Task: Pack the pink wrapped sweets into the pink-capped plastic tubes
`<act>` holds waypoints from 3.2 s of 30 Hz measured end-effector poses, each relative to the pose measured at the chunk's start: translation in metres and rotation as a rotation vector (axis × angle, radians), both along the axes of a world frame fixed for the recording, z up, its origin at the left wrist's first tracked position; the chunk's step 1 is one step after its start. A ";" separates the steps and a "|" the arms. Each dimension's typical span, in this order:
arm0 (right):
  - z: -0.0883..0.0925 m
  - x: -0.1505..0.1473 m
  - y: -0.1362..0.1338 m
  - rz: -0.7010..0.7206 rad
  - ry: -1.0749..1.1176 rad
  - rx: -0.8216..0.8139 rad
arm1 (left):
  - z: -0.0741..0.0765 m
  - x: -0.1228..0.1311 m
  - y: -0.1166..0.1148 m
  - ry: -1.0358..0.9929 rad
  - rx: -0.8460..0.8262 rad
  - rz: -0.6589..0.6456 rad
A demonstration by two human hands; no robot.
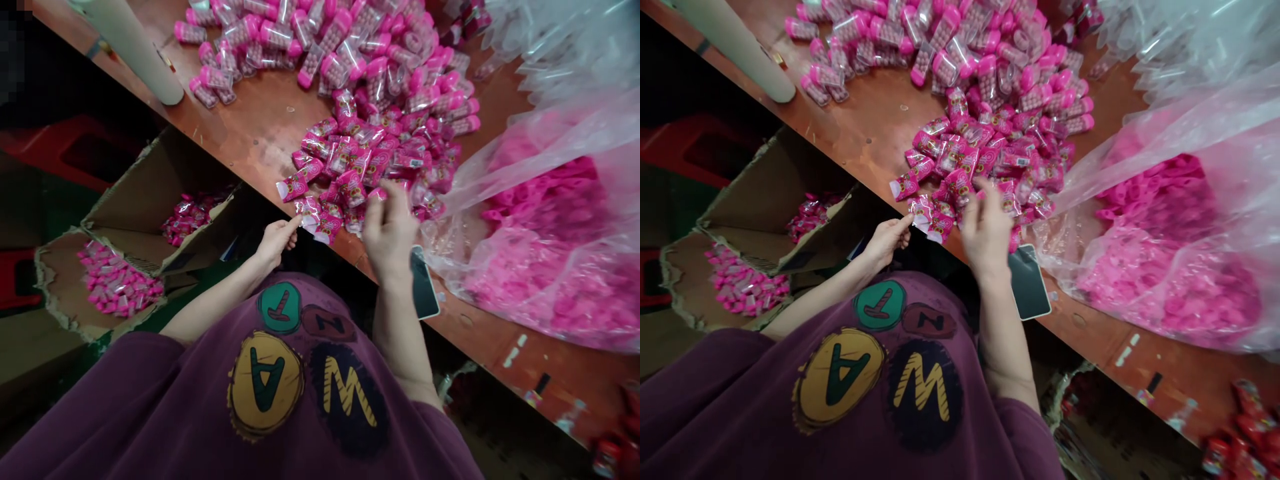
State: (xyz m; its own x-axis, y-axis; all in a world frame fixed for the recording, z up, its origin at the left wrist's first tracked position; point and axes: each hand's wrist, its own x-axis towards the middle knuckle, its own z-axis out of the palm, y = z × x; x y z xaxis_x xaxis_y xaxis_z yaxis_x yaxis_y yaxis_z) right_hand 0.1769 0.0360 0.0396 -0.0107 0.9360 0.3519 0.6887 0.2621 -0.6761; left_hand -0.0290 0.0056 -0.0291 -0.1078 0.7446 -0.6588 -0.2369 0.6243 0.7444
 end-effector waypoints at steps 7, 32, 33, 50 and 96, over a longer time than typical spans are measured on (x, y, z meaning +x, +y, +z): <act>-0.061 -0.039 -0.062 0.149 -0.644 -0.218 | 0.007 0.012 -0.004 0.146 0.231 -0.127; -0.042 -0.003 -0.026 0.363 -0.454 0.229 | 0.051 0.023 0.027 -0.015 0.372 -0.226; -0.034 -0.004 -0.015 0.387 -0.499 0.231 | 0.053 0.019 0.032 -0.017 0.379 -0.159; -0.013 -0.094 0.286 -0.072 -0.602 -0.152 | 0.037 -0.008 0.044 -0.249 0.165 0.166; -0.038 -0.051 -0.089 -0.105 1.107 -0.435 | 0.058 0.040 0.007 -0.511 0.152 0.040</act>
